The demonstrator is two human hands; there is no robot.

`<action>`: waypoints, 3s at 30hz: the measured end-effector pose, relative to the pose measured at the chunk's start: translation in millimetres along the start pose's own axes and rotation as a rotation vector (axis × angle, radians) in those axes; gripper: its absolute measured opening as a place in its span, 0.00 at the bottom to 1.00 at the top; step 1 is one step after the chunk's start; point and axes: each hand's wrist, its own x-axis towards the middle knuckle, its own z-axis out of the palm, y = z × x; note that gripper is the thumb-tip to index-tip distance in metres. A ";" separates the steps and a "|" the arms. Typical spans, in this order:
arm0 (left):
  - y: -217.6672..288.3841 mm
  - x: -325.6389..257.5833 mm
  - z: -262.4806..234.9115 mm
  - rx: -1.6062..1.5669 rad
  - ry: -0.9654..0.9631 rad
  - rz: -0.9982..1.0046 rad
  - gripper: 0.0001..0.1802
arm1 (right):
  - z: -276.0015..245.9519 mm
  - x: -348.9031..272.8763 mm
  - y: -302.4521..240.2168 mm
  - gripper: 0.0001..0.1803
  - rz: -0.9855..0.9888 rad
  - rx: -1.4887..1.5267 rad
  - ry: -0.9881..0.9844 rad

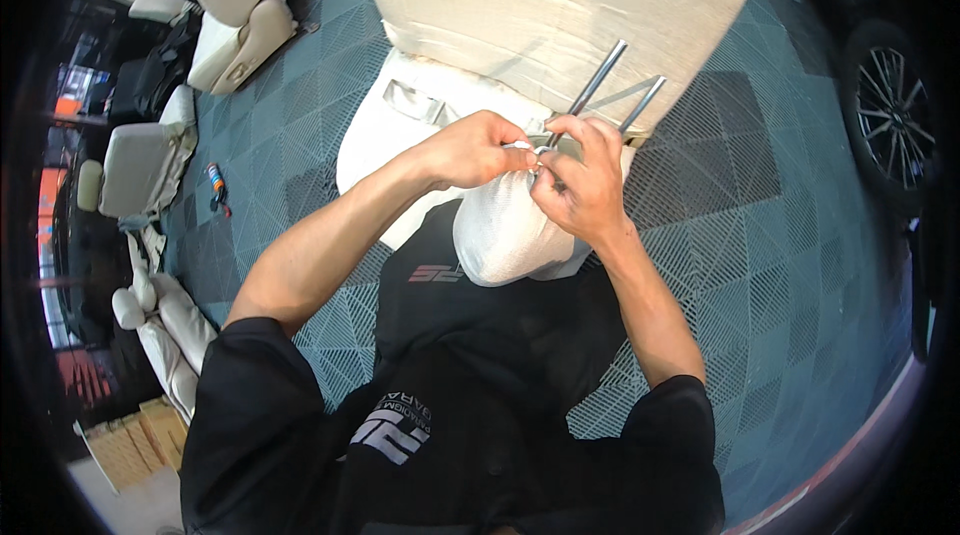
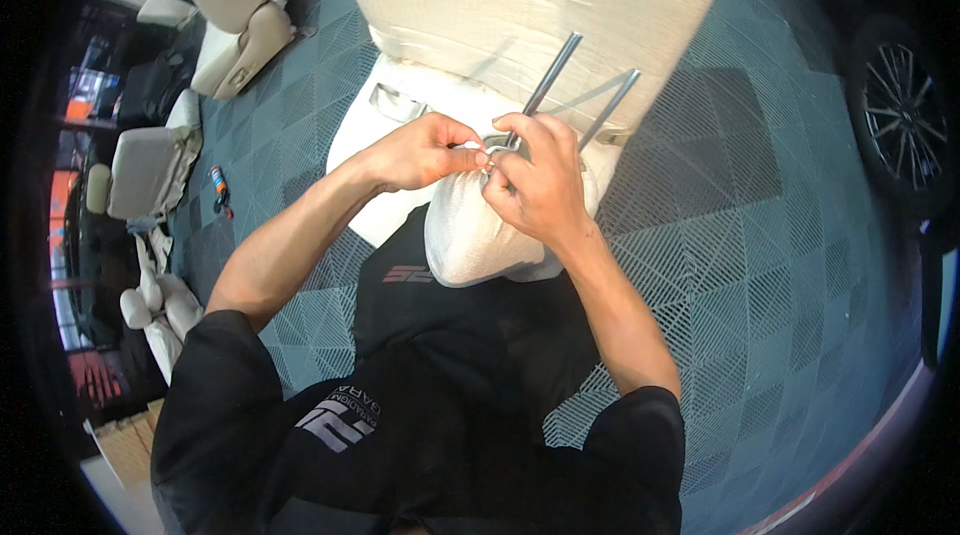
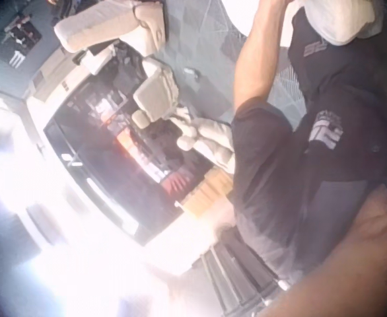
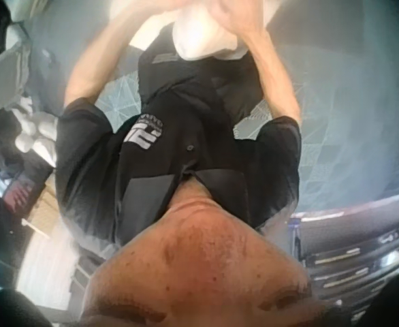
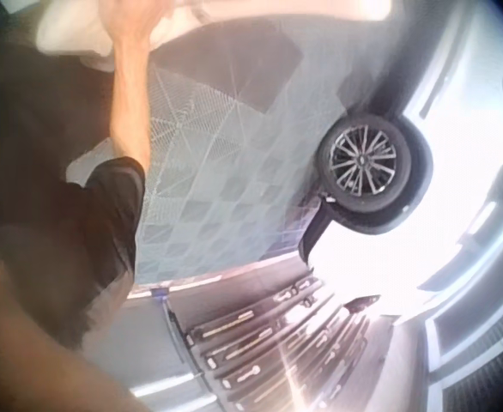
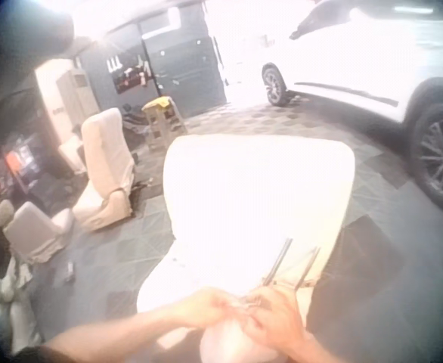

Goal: The person places a white foam cushion onto the metal frame of a car seat and secures it by threading and tightening a white cord around the frame's vertical rods. The person then adjusts the cushion's position and pulls the cord to ensure it is firmly attached to the seat structure.

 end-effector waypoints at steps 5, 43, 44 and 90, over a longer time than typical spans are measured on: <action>20.6 -13.0 15.9 0.612 0.186 0.195 0.09 | 10.7 -19.9 14.1 0.09 0.088 0.164 -0.091; -12.1 -6.7 51.8 -0.595 0.277 -0.035 0.07 | -28.0 4.3 12.9 0.10 0.656 0.515 -0.533; -11.9 -6.8 50.7 -0.593 0.278 -0.044 0.07 | -32.7 13.0 10.8 0.11 0.692 0.515 -0.541; -21.1 0.6 22.0 -0.106 0.151 0.082 0.08 | -35.9 -4.7 29.7 0.05 0.146 0.249 -0.396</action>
